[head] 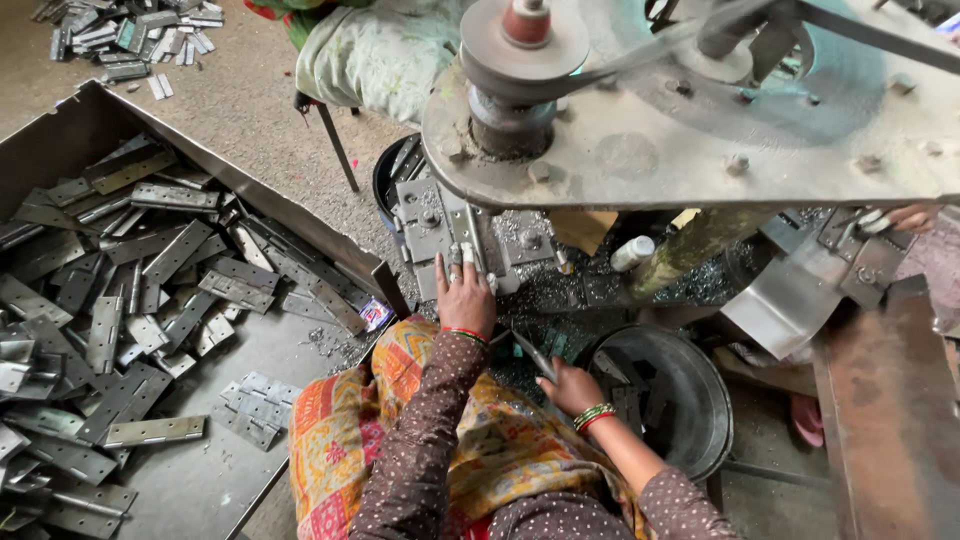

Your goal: The person sits on the floor and repeatedly places small metal pieces into a press machine, activates the press with a lever, and removes the processed pieces. The person handles the metal pieces one at a time and deposits them into a nearby container.

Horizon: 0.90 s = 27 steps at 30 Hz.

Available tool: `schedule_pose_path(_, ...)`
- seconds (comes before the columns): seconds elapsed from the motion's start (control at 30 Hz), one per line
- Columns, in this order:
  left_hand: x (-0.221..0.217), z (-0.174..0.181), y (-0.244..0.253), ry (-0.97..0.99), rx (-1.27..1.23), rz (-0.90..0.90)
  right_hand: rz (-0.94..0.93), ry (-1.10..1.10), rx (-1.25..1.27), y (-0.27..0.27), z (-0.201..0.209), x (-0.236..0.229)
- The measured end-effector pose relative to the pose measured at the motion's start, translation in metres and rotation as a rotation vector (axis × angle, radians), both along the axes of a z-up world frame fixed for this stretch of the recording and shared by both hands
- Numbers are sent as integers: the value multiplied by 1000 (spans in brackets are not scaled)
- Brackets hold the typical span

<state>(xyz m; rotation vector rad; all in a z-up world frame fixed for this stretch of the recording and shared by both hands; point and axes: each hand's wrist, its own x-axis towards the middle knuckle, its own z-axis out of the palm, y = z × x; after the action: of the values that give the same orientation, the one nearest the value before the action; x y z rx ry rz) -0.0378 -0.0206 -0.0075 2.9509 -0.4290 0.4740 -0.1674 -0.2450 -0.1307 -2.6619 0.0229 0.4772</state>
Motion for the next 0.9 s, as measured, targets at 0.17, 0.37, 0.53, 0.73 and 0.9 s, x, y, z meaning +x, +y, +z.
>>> schedule_pose_path(0.17, 11, 0, -5, -30, 8, 2, 88, 71, -113, -7, 51, 35)
schedule_pose_path(0.37, 39, -7, -8, 39, -4, 23, 38, -12, -114, 1, 45, 24)
schedule_pose_path(0.53, 36, -5, -6, 40, -5, 19, -33, 52, -64, 0, -2, 6)
schedule_pose_path(0.73, 28, 2, 0, 36, -38, 3, 75, -26, -36, -10, 24, 25)
schedule_pose_path(0.9, 52, -2, 6, 160, -13, 49, 70, 9, -128, -7, 44, 28)
